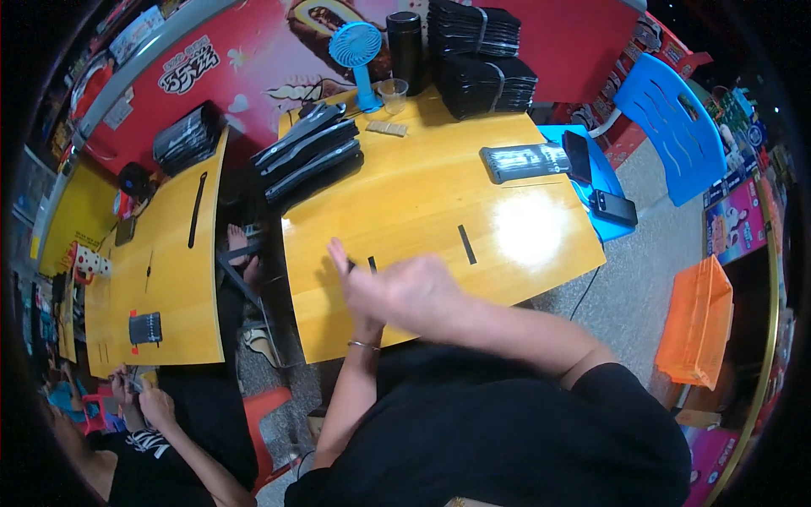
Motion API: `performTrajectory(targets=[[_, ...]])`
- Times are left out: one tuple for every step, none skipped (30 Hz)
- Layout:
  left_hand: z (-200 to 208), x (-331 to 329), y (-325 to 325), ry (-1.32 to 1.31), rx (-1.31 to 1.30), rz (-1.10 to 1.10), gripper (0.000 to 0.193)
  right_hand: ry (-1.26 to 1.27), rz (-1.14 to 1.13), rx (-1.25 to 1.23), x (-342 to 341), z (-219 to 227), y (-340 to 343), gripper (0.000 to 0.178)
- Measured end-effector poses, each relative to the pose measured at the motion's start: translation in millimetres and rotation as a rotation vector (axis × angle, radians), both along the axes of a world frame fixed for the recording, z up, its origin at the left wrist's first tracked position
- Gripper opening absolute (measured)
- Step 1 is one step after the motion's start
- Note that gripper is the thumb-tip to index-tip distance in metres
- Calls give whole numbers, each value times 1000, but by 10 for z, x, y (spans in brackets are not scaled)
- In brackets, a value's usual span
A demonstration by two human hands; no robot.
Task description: Assembling and inspecting black textile straps at a manufacturing workstation.
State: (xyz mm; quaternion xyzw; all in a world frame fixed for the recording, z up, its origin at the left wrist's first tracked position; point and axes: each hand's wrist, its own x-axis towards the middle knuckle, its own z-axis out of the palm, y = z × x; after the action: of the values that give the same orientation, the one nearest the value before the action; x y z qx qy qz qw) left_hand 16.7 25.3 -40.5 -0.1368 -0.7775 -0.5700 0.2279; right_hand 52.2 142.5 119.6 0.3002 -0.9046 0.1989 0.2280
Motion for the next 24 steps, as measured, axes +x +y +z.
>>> performTrajectory(targets=[[-26, -36, 44, -171, 616, -22, 71, -21, 169, -70, 76, 121, -30, 17], [-99, -89, -53, -118, 617, 17, 67, 37, 175, -102, 146, 247, -14, 17], [-175, -136, -160, -66, 618, 57, 63, 93, 181, -134, 206, 340, 22, 17], [153, -103, -83, -173, 783, 48, 51, 91, 166, -142, 225, 386, 127, 17], [282, -28, -102, -174, 775, 43, 51, 109, 130, -178, 217, 445, 248, 18], [344, 64, -150, -207, 767, -117, 46, 127, 98, -213, 199, 462, 376, 19], [433, 130, -168, -241, 759, -278, 41, 54, 38, -215, 200, 442, 507, 22], [551, 134, -48, -254, 910, -144, 33, 4, -19, -259, 177, 402, 653, 22], [669, 147, 22, -369, 845, -83, 28, -48, -77, -303, 154, 357, 807, 23], [696, 129, 72, -356, 760, -155, 25, -109, -144, -371, 140, 337, 957, 21], [720, 112, 134, -346, 675, -229, 23, -173, -216, -438, 131, 301, 1119, 20], [779, 113, 181, -345, 672, -232, 23, -253, -260, -527, 107, 258, 1286, 22], [909, 138, 244, -472, 604, -351, 23, -335, -304, -620, 82, 189, 1469, 24], [997, 153, 305, -598, 536, -468, 22, -350, -317, -683, 37, 107, 1641, 22], [1017, 137, 405, -599, 533, -470, 22, -365, -329, -747, 11, 19, 1804, 21], [1031, 98, 533, -598, 518, -437, 23, -571, -356, -925, 23, -50, 1945, 19], [1045, 65, 633, -599, 501, -400, 24, -645, -312, -1097, 26, -112, 2044, 18], [1077, 38, 704, -587, 475, -403, 24, -672, -347, -1092, 57, -113, 2121, 18], [1091, 8, 816, -592, 467, -409, 24, -693, -393, -1089, 100, -101, 2190, 18], [1099, -17, 936, -576, 458, -405, 24, -691, -401, -1098, 90, -194, 2229, 18], [1102, -41, 1027, -561, 448, -403, 24, -516, -393, -1074, 57, -352, 2257, 18], [1046, -62, 1080, -572, 403, -420, 24, -344, -383, -1046, 44, -459, 2284, 18], [941, -110, 1103, -577, 395, -419, 24, -348, -385, -1055, 60, -416, 2291, 18], [808, -169, 1115, -533, 406, -360, 24, -451, -464, -1044, 91, -314, 2297, 19]])
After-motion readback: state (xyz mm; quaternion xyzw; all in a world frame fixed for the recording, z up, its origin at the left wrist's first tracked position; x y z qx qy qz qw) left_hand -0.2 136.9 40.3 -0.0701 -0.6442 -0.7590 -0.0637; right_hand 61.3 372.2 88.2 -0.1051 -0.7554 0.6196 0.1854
